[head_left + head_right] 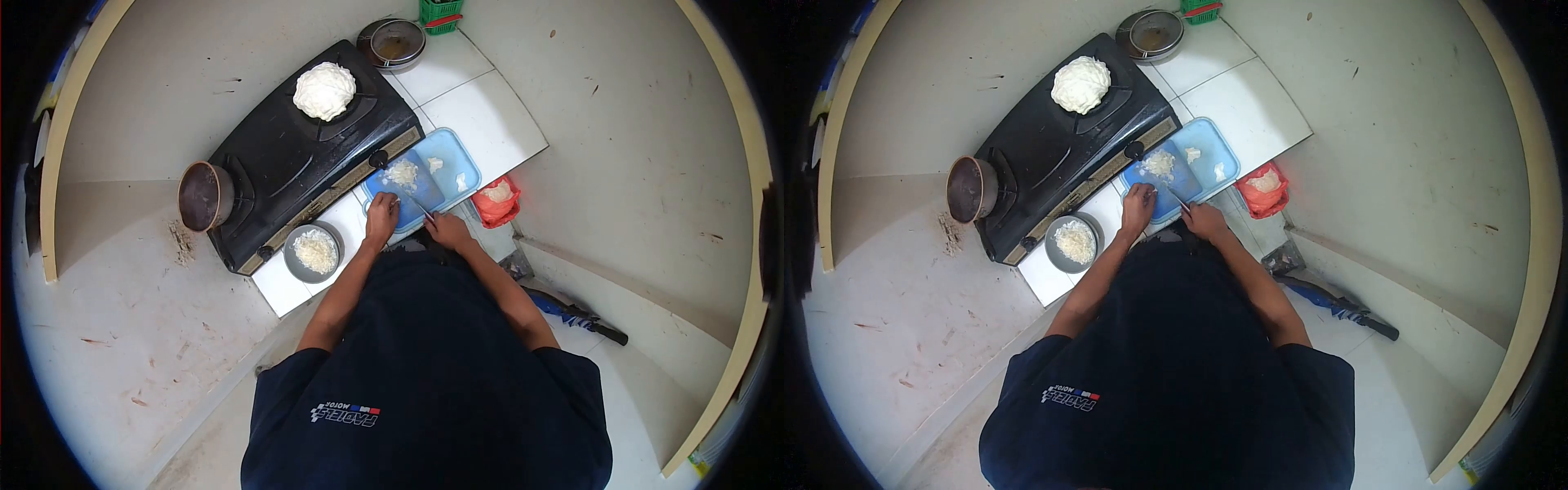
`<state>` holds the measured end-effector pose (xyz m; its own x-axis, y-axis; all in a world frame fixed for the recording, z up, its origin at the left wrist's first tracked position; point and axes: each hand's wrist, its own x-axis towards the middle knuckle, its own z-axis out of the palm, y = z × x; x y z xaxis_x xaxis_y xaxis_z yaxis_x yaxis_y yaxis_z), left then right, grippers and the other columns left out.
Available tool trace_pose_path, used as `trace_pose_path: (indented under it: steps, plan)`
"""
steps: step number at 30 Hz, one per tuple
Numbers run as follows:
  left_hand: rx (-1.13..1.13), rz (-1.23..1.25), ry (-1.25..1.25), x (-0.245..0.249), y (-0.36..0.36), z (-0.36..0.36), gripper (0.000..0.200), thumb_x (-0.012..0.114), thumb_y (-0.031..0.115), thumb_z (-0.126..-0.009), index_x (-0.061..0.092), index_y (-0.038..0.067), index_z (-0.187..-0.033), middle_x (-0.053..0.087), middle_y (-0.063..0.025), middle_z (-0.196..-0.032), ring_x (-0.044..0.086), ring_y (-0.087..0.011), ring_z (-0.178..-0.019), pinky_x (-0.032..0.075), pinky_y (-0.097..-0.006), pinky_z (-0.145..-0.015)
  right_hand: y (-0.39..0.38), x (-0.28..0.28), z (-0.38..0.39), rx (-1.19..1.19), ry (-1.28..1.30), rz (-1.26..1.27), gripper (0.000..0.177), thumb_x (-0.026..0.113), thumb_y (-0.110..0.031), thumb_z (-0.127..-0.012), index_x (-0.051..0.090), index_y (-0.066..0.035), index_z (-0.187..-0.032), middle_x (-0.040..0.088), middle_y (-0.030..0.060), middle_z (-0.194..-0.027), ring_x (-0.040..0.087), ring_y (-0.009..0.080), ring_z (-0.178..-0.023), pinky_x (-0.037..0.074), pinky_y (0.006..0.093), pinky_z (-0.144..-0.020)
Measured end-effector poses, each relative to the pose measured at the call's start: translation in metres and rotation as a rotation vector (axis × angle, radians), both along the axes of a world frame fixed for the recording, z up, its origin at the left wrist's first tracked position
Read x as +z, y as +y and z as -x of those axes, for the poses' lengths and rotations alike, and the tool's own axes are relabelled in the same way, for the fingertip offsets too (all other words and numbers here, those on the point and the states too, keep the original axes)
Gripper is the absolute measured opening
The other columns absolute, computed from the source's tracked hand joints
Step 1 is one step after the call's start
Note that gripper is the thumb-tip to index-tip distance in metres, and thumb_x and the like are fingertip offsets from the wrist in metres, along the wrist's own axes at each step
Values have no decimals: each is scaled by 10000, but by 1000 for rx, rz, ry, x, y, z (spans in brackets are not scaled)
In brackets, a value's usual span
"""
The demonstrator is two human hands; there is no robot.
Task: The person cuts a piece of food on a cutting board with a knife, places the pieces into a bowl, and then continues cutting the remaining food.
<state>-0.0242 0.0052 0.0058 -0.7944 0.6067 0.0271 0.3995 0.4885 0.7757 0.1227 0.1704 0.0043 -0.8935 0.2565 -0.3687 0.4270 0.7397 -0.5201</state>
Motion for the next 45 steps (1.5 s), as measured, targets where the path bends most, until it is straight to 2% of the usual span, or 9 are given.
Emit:
trace_pose_path:
  steps: [2, 3, 14, 23, 28, 40, 45]
  plan:
    - [34, -29, -39, 0, 2, -1, 144, 676, 0, -891, 685, 11, -1034, 617, -185, -919, 663, -377, -814, 531, -439, -721, 5, -1, -1, 16, 15, 5, 484, 507, -474, -1019, 663, -17, -1044, 687, 268, -847, 681, 465, -811, 544, 559, -757]
    - [37, -29, -40, 1, 3, -1, 144, 676, 0, -891, 685, 11, -1034, 617, -185, -919, 663, -377, -814, 531, -439, -721, 7, 2, -1, 52, 9, -5, 486, 509, -478, -1018, 664, -18, -1045, 685, 264, -830, 680, 464, -796, 545, 560, -753]
    - [152, -74, 0, 0, 7, -5, 65, 655, -18, -876, 712, 3, -897, 636, -166, -829, 652, -324, -703, 521, -407, -671, 16, -2, 17, 175, -18, 46, 490, 509, -484, -1016, 669, -21, -1026, 693, 266, -819, 684, 461, -781, 537, 571, -735]
    - [198, -61, 13, 4, 12, -9, 64, 683, 16, -854, 719, 4, -905, 646, -160, -838, 663, -300, -683, 532, -394, -665, 18, -6, 24, 247, -2, 78, 497, 506, -465, -1020, 675, 1, -983, 685, 278, -798, 676, 478, -769, 539, 570, -738]
    - [222, -35, 67, 6, 13, -13, 62, 689, 17, -852, 720, 3, -904, 649, -158, -840, 667, -296, -676, 533, -395, -656, 16, -14, 31, 259, 79, 62, 496, 523, -436, -1017, 687, 18, -906, 690, 280, -784, 686, 471, -752, 552, 568, -736]
    - [283, -41, 55, 6, 16, -18, 63, 691, 31, -859, 727, 2, -902, 665, -159, -854, 674, -295, -680, 539, -391, -666, 18, -5, 23, 203, 58, -9, 461, 535, -386, -1010, 682, 37, -898, 692, 283, -790, 694, 465, -752, 560, 561, -733]
    - [285, -13, 59, 9, 18, -17, 64, 686, 26, -859, 728, -4, -896, 670, -165, -865, 674, -302, -685, 539, -394, -667, 17, -6, 26, 255, 94, 25, 457, 532, -387, -1011, 678, 35, -913, 688, 277, -776, 686, 474, -737, 558, 566, -725]
